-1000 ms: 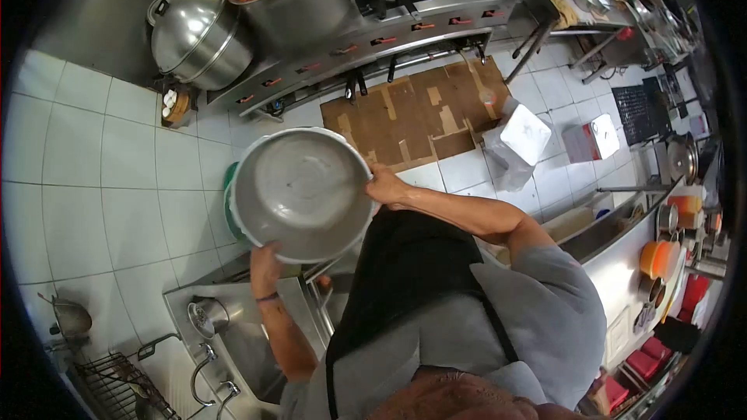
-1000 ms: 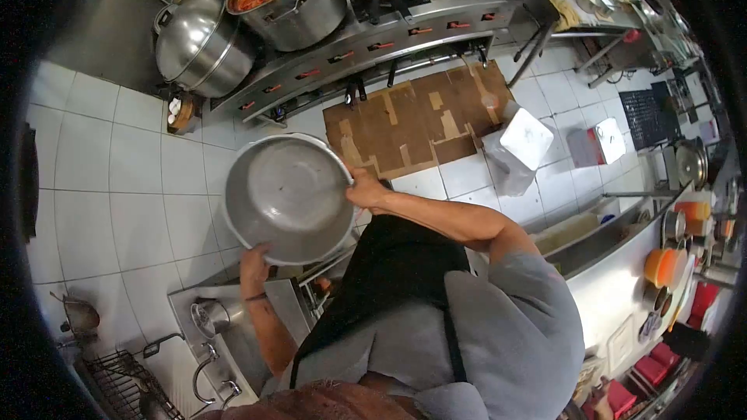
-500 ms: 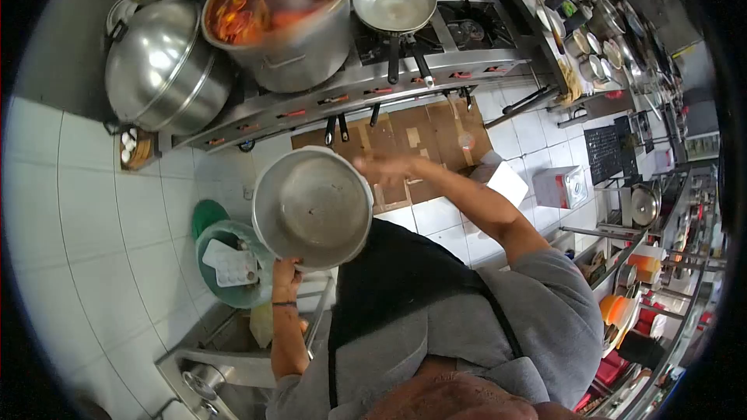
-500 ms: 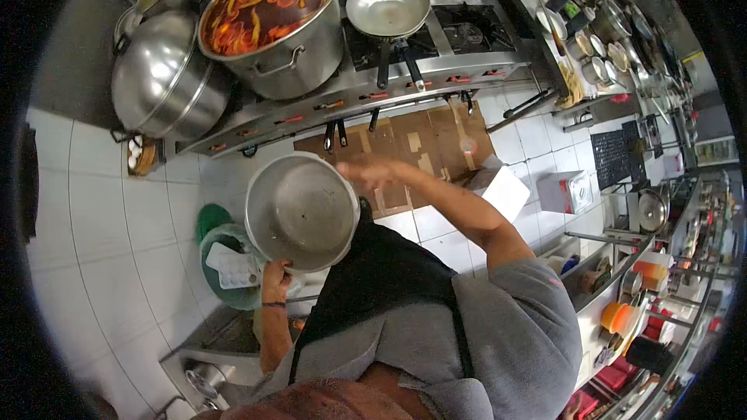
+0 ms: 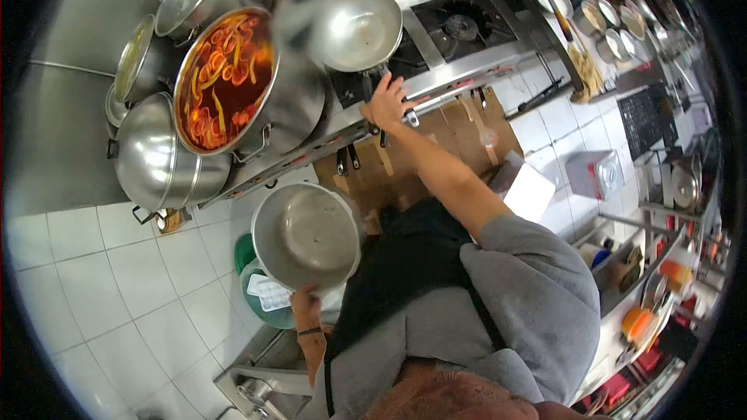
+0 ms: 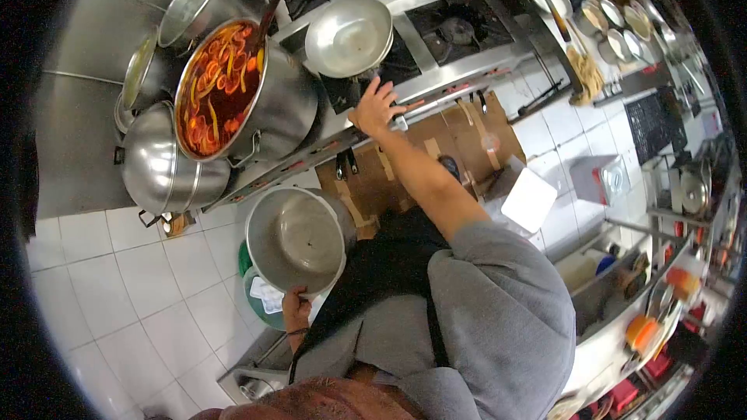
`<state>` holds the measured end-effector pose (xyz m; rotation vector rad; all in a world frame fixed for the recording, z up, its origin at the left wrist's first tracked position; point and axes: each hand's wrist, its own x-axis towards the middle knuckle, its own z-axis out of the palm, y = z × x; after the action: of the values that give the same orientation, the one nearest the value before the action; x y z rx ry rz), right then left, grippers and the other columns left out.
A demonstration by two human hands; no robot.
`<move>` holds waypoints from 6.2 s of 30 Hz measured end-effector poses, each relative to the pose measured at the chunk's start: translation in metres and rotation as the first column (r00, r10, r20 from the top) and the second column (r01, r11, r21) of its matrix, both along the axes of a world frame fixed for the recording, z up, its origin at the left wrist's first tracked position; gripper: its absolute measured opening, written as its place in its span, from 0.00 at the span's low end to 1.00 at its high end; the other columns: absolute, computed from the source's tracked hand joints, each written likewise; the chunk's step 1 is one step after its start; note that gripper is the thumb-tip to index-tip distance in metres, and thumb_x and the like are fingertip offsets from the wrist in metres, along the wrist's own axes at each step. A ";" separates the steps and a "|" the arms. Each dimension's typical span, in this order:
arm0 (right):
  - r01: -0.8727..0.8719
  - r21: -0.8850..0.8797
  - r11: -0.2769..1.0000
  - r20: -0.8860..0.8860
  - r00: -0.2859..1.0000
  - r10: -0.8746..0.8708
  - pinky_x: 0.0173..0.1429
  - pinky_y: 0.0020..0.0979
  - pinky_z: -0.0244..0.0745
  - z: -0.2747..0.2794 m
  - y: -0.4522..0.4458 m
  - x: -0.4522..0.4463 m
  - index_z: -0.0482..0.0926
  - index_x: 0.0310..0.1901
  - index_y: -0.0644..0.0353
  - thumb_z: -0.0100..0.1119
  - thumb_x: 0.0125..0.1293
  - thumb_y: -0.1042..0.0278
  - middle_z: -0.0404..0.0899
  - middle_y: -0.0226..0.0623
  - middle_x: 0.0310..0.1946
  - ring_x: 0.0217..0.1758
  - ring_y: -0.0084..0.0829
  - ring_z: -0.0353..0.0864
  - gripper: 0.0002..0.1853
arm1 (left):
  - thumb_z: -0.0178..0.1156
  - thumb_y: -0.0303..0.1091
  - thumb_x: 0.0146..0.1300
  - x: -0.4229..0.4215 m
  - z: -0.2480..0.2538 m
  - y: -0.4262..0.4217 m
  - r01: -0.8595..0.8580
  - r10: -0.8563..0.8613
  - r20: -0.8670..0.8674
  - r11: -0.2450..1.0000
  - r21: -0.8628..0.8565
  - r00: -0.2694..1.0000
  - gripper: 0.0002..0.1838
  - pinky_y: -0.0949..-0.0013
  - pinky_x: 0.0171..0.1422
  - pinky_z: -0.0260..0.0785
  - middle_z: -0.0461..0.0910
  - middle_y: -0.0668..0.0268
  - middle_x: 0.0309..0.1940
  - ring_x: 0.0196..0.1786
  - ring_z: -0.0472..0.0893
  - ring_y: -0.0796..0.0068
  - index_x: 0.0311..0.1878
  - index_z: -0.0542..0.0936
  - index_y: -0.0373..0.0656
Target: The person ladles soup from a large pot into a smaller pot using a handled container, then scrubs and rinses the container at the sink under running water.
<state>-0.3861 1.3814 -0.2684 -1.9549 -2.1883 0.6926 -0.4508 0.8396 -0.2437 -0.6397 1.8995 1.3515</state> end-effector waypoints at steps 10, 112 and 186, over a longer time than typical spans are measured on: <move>-0.422 -0.678 0.602 -0.658 0.714 -0.240 0.34 0.40 0.72 -0.057 0.088 0.075 0.81 0.28 0.70 0.58 0.45 0.69 0.78 0.45 0.26 0.29 0.39 0.78 0.11 | 0.56 0.25 0.48 0.118 0.028 0.084 -0.026 0.042 -0.149 0.994 0.107 0.988 0.15 0.69 0.20 0.59 0.72 0.63 0.32 0.21 0.69 0.69 0.42 0.72 0.40; -0.677 -0.170 0.716 -0.830 0.490 0.266 0.41 0.27 0.77 0.171 0.132 0.071 0.70 0.60 0.67 0.57 0.67 0.67 0.81 0.40 0.41 0.35 0.26 0.79 0.23 | 0.61 0.36 0.63 0.004 0.021 0.417 0.352 -0.522 0.042 0.630 0.693 0.852 0.40 0.59 0.43 0.80 0.66 0.47 0.62 0.47 0.82 0.55 0.72 0.50 0.36; -0.109 0.176 0.978 -0.510 0.840 0.185 0.49 0.34 0.76 0.175 0.146 0.324 0.80 0.45 0.65 0.58 0.64 0.68 0.83 0.44 0.40 0.43 0.35 0.82 0.11 | 0.61 0.24 0.58 0.048 0.131 0.491 0.950 -0.699 -0.675 0.311 0.013 0.238 0.29 0.71 0.42 0.71 0.79 0.65 0.35 0.36 0.77 0.76 0.64 0.69 0.38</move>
<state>-0.0620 1.5271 -0.0933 -1.3273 -1.9827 0.9351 -0.4027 1.3304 -0.1130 1.1208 1.7241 1.0994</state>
